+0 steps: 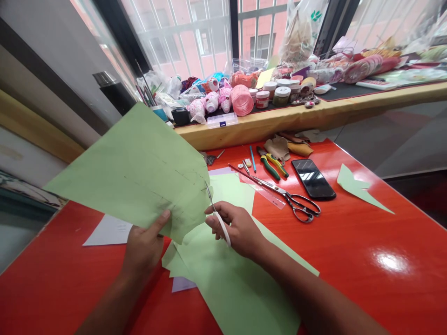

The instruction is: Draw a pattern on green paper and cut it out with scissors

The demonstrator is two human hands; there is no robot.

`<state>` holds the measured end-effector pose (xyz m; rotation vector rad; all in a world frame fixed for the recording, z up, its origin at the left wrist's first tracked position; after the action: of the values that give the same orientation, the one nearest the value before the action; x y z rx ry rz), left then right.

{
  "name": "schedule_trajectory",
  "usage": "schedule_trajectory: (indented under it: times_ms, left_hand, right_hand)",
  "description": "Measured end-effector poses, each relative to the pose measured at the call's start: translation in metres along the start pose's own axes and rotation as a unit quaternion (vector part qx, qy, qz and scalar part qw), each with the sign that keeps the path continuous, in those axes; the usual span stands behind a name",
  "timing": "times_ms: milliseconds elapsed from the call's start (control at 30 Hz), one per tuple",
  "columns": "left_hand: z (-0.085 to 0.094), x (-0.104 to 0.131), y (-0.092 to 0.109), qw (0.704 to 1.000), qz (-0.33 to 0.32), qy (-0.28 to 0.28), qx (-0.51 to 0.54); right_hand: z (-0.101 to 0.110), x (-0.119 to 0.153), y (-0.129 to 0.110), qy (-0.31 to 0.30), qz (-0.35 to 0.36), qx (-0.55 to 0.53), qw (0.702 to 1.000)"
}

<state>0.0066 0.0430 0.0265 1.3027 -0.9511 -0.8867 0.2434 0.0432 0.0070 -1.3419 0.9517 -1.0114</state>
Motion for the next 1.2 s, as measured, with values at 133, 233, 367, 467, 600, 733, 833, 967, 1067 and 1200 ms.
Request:
schedule_trajectory:
  times_ms: [133, 233, 367, 467, 600, 733, 833, 967, 1067, 1200]
  left_hand:
    - [-0.004, -0.001, -0.002, 0.998, 0.016, -0.036, 0.054]
    - [-0.005, 0.000, -0.007, 0.992, 0.040, -0.069, 0.101]
    - [-0.007, 0.001, -0.008, 0.987, 0.051, -0.077, 0.134]
    - [-0.008, 0.002, -0.006, 0.988, 0.058, -0.068, 0.123]
    - [-0.008, 0.001, -0.006, 0.989, 0.059, -0.067, 0.120]
    - [-0.006, 0.000, -0.012, 0.989, 0.052, -0.074, 0.116]
    - [-0.005, 0.000, -0.015, 0.990, 0.041, -0.079, 0.106]
    - [-0.005, 0.001, -0.015, 0.991, 0.041, -0.078, 0.102]
    - [-0.006, 0.000, -0.016, 0.989, 0.042, -0.085, 0.116]
    - [-0.006, 0.000, -0.016, 0.988, 0.035, -0.087, 0.120]
  right_hand:
    - [0.000, 0.001, -0.001, 0.003, 0.007, -0.001, 1.000]
    - [0.001, 0.001, -0.002, 0.009, 0.013, 0.001, 1.000]
    - [0.001, 0.001, -0.001, 0.013, 0.011, -0.004, 1.000]
    - [0.001, 0.001, -0.002, 0.016, 0.009, -0.011, 1.000]
    - [0.000, 0.002, -0.003, 0.023, 0.004, -0.021, 1.000]
    - [0.000, 0.002, -0.004, 0.031, 0.005, -0.029, 0.999]
    - [0.000, 0.002, -0.005, 0.035, 0.002, -0.034, 0.999]
    - [0.000, 0.001, -0.005, 0.041, 0.003, -0.041, 0.998]
    - [-0.001, 0.001, -0.005, 0.043, 0.004, -0.043, 0.998]
    - [0.000, 0.001, -0.004, 0.041, 0.009, -0.039, 0.998]
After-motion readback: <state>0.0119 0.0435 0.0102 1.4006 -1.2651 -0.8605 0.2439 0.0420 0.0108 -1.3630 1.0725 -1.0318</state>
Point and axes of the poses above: each hand's wrist, its own x-axis away from the middle knuckle, its own z-axis out of the back of the hand, y = z × x, the point moved 2 cm from there along -x, towards the middle knuckle, and after that the axes turned 3 degrees about x, right-handed, at the moved point
